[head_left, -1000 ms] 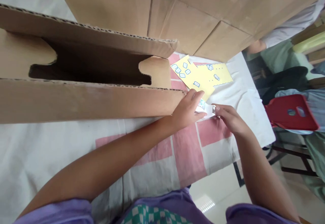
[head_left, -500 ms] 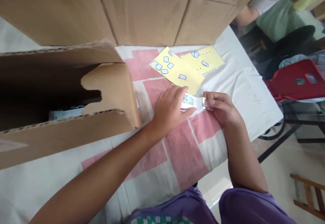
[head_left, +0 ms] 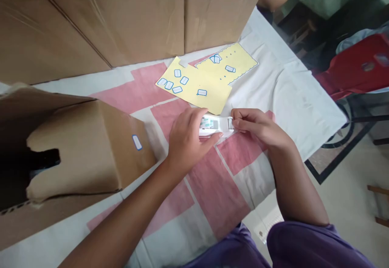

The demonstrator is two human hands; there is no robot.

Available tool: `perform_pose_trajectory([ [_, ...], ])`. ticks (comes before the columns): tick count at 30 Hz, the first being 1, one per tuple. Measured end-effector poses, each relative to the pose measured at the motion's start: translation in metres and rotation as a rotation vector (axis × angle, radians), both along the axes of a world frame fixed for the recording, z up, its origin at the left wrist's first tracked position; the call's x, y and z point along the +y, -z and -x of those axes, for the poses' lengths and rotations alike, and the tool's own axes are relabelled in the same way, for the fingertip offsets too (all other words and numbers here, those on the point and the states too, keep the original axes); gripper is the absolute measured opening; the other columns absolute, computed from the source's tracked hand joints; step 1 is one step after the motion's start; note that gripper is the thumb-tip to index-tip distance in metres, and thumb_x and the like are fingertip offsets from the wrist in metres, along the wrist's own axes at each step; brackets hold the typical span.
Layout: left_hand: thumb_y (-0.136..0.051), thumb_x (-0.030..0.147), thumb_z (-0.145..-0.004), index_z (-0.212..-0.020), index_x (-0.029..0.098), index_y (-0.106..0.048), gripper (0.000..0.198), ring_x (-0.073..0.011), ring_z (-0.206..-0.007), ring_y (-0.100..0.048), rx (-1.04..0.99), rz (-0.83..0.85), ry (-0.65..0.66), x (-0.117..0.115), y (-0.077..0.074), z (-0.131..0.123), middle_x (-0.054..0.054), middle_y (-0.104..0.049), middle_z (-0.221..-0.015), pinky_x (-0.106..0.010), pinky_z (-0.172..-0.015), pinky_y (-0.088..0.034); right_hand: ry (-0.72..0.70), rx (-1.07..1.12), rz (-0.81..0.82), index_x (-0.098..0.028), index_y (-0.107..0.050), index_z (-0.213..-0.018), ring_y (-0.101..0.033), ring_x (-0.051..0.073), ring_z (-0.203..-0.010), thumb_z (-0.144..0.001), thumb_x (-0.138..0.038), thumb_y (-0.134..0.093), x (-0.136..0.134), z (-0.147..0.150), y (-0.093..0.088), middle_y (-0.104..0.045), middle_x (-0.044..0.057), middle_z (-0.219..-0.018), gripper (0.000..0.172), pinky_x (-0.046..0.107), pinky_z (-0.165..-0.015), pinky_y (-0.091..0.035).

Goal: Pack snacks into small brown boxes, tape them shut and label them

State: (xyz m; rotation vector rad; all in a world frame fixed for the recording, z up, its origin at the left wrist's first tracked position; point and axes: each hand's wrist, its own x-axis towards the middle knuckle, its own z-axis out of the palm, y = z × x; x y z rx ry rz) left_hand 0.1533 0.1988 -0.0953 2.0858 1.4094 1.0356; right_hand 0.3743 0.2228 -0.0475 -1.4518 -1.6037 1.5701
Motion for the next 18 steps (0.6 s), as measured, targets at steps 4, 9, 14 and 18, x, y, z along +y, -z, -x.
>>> perform_pose_trajectory([
  [4, -0.074, 0.041, -0.084, -0.125, 0.021, -0.052, 0.05, -0.0271, -0.115, -0.06, 0.009, -0.011, -0.002, 0.0, -0.002, -0.001, -0.01, -0.065, -0.121, -0.04, -0.096, -0.047, -0.008, 0.022, 0.044, -0.021, -0.043, -0.065, -0.03, 0.013, -0.061, -0.089, -0.044, -0.065, 0.0, 0.0, -0.001, -0.036, -0.003, -0.064, 0.04, 0.03, -0.058, -0.022],
  [9, -0.074, 0.039, -0.084, -0.126, 0.021, -0.052, 0.05, -0.0266, -0.112, -0.061, 0.015, -0.017, -0.007, 0.0, -0.003, 0.001, -0.01, -0.064, -0.119, -0.04, -0.094, -0.048, -0.006, 0.079, 0.046, -0.021, -0.042, -0.065, -0.03, 0.012, -0.06, -0.089, -0.043, -0.067, 0.001, 0.001, 0.001, -0.035, -0.003, -0.064, 0.041, 0.03, -0.058, -0.022],
  [14, -0.072, 0.039, -0.089, -0.132, 0.027, -0.059, 0.047, -0.0314, -0.126, -0.054, 0.14, -0.183, -0.02, -0.005, -0.002, -0.005, -0.013, -0.058, -0.133, -0.047, -0.105, -0.042, -0.049, 0.101, 0.044, -0.021, -0.044, -0.067, -0.029, 0.012, -0.062, -0.094, -0.042, -0.065, 0.002, -0.002, 0.004, -0.034, -0.003, -0.066, 0.04, 0.029, -0.057, -0.023],
  [18, -0.068, 0.023, -0.091, -0.127, 0.038, -0.066, 0.039, -0.0331, -0.134, -0.047, 0.275, -0.442, -0.066, -0.013, -0.003, -0.021, -0.008, -0.059, -0.141, -0.054, -0.111, -0.032, -0.079, 0.168, 0.006, -0.02, -0.043, -0.069, -0.029, 0.011, -0.062, -0.096, -0.037, -0.065, 0.003, -0.005, 0.007, -0.033, -0.004, -0.067, 0.038, 0.028, -0.057, -0.024],
])
